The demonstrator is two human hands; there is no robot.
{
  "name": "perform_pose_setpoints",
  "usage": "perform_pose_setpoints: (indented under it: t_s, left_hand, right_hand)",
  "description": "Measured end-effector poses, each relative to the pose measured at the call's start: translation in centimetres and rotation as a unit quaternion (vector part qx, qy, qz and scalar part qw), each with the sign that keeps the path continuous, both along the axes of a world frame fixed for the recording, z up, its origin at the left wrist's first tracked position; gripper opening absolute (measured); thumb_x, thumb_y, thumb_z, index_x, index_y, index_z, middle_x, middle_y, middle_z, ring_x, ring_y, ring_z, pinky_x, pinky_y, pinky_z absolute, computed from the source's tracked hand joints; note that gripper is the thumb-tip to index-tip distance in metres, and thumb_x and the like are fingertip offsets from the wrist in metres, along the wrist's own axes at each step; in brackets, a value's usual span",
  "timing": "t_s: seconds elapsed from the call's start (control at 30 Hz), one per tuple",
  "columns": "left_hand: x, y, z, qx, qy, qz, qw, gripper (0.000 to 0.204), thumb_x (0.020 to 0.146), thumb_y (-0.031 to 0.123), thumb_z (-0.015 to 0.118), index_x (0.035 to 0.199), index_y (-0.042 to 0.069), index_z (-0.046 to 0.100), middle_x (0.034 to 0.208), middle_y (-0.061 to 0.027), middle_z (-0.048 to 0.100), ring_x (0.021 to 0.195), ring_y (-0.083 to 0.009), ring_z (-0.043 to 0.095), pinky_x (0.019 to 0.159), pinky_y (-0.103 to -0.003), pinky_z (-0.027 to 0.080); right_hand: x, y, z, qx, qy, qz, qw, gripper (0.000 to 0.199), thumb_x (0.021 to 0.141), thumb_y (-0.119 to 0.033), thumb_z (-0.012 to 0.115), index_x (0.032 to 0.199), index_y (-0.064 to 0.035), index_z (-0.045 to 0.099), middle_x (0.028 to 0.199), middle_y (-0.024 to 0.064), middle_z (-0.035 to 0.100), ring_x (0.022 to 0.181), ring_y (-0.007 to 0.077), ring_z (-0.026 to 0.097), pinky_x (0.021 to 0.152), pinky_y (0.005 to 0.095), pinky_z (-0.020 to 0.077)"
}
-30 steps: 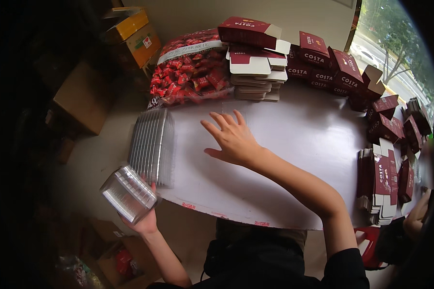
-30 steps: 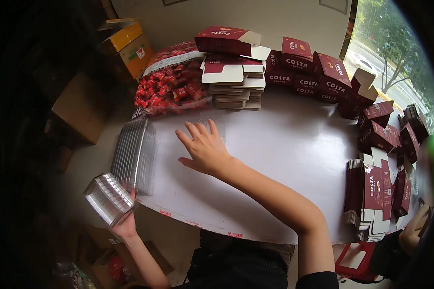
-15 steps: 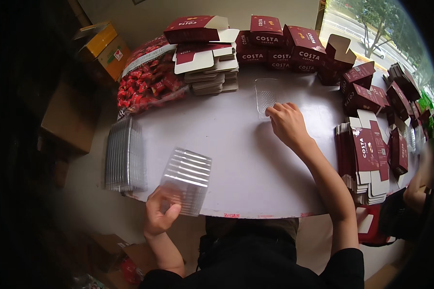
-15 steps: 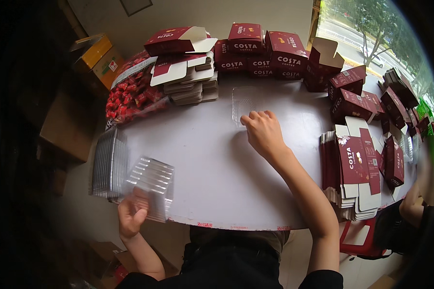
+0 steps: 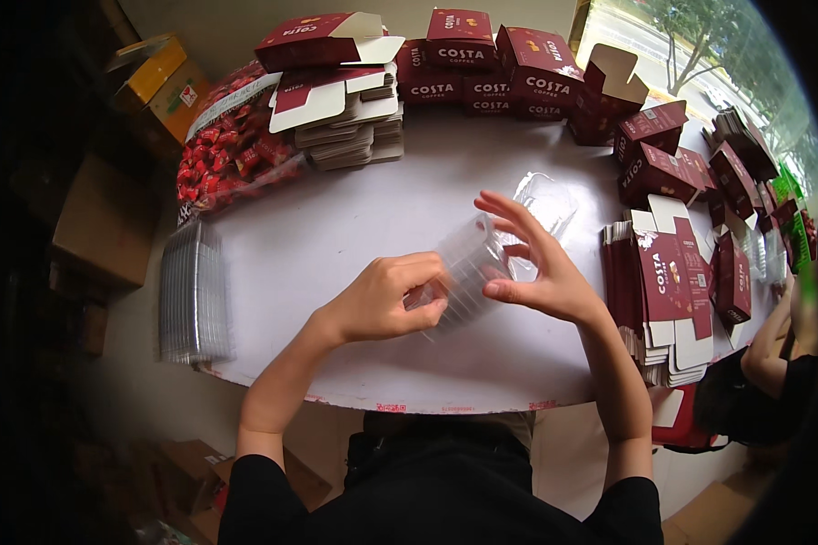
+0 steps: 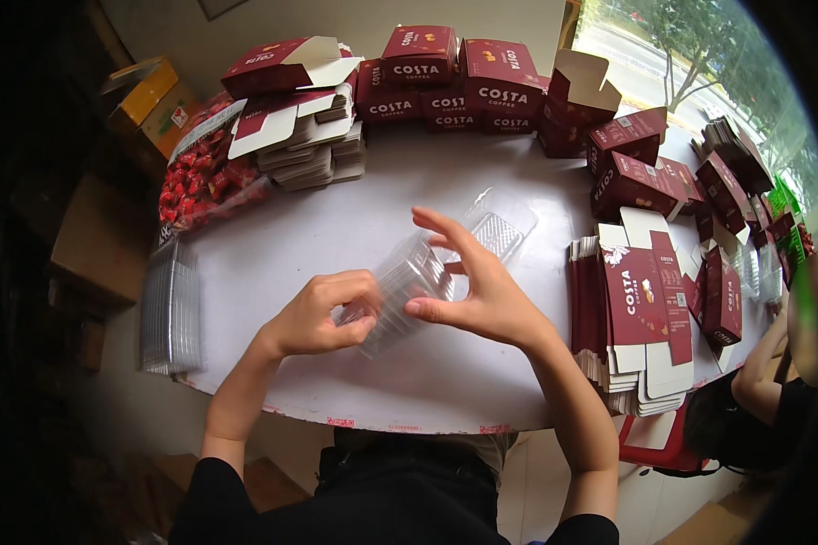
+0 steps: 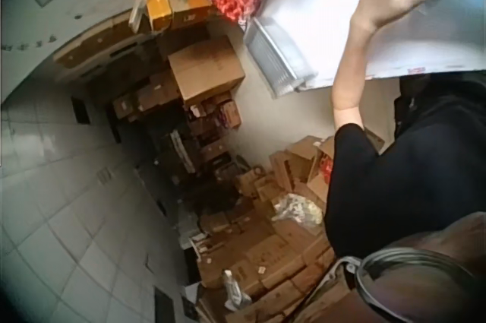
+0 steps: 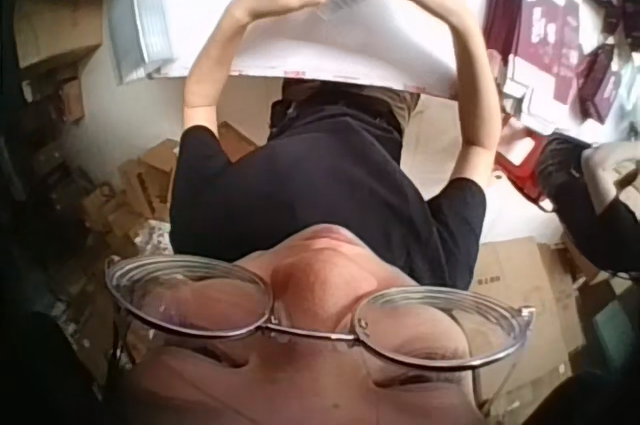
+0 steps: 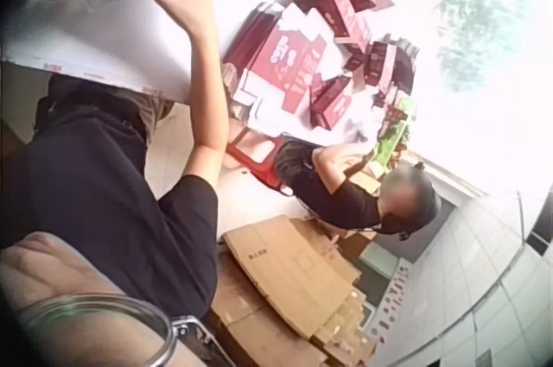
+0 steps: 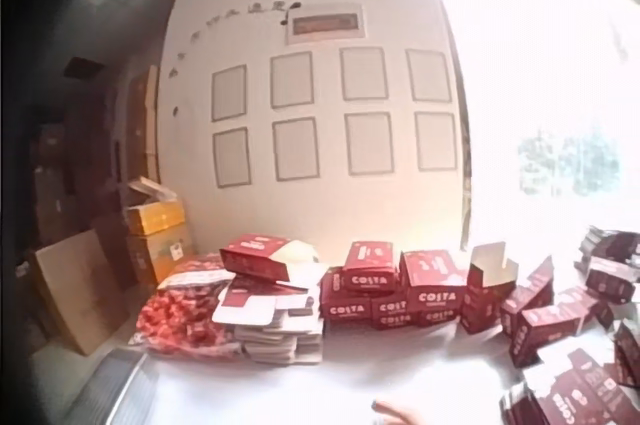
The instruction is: The person assembles small red Costa Coffee boxes, places clear plastic trays on the table, and fills each tray with individually wrapped red wafers from a large bag. The person then places the filled trays into the assembled boxes and closes them.
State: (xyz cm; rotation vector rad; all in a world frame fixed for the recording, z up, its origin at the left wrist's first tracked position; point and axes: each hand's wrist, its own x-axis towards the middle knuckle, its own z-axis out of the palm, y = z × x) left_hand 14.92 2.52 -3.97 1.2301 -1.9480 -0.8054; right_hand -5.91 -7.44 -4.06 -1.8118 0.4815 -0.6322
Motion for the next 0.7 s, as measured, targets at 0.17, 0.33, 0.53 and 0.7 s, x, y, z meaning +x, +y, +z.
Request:
perform_pose_setpoints:
  t_s: [0.17, 0.33, 0.53, 0.7]
  left_hand:
    - [0.6, 0.8, -1.3, -0.097, 0.101, 0.043, 0.989, 0.028, 0.073, 0.015, 0.068, 0.097, 0.006, 0.056, 0.094, -0.0087, 0.057, 0.08, -0.0163, 0.051, 0.071, -0.03, 0.044]
    - [-1.0, 0.4, -3.4, 0.065, 0.446, 0.158, 0.879, 0.125, 0.061, 0.06, 0.074, 0.142, 0.017, -0.012, 0.143, -0.0169, 0.014, 0.134, -0.0324, 0.019, 0.107, -0.05, 0.02]
    - [-1.5, 0.8, -3.0, 0.083, 0.427, 0.17, 0.884, 0.117, 0.069, 0.044, 0.076, 0.142, 0.009, -0.008, 0.139, -0.0142, 0.023, 0.128, -0.0265, 0.028, 0.106, -0.044, 0.026]
    - [-1.5, 1.2, -3.7, 0.069, 0.28, 0.138, 0.947, 0.107, 0.074, 0.036, 0.074, 0.143, 0.013, -0.004, 0.135, -0.0166, 0.024, 0.125, -0.0271, 0.031, 0.103, -0.04, 0.029]
  right_hand:
    - [-0.5, 1.0, -0.6, 0.015, -0.014, -0.032, 0.999, 0.061, 0.066, -0.026, 0.076, 0.114, -0.0089, 0.043, 0.132, 0.0131, 0.037, 0.107, 0.0222, 0.047, 0.084, 0.0371, 0.0436]
    - [0.7, 2.3, -1.5, 0.172, -0.209, -0.141, 0.952, 0.047, 0.069, -0.01, 0.074, 0.098, -0.0093, 0.037, 0.128, 0.0136, 0.029, 0.111, 0.023, 0.047, 0.087, 0.0374, 0.0452]
    - [1.5, 4.7, -1.8, -0.243, 0.084, -0.033, 0.966, 0.041, 0.069, -0.029, 0.078, 0.096, -0.0099, 0.055, 0.125, 0.0155, 0.034, 0.119, 0.0353, 0.035, 0.096, 0.0487, 0.0349]
    - [0.8, 3.8, -2.0, -0.143, -0.019, -0.077, 0.987, 0.02, 0.076, -0.022, 0.071, 0.084, -0.0071, 0.06, 0.107, 0.0111, 0.052, 0.101, 0.025, 0.048, 0.087, 0.0387, 0.0394]
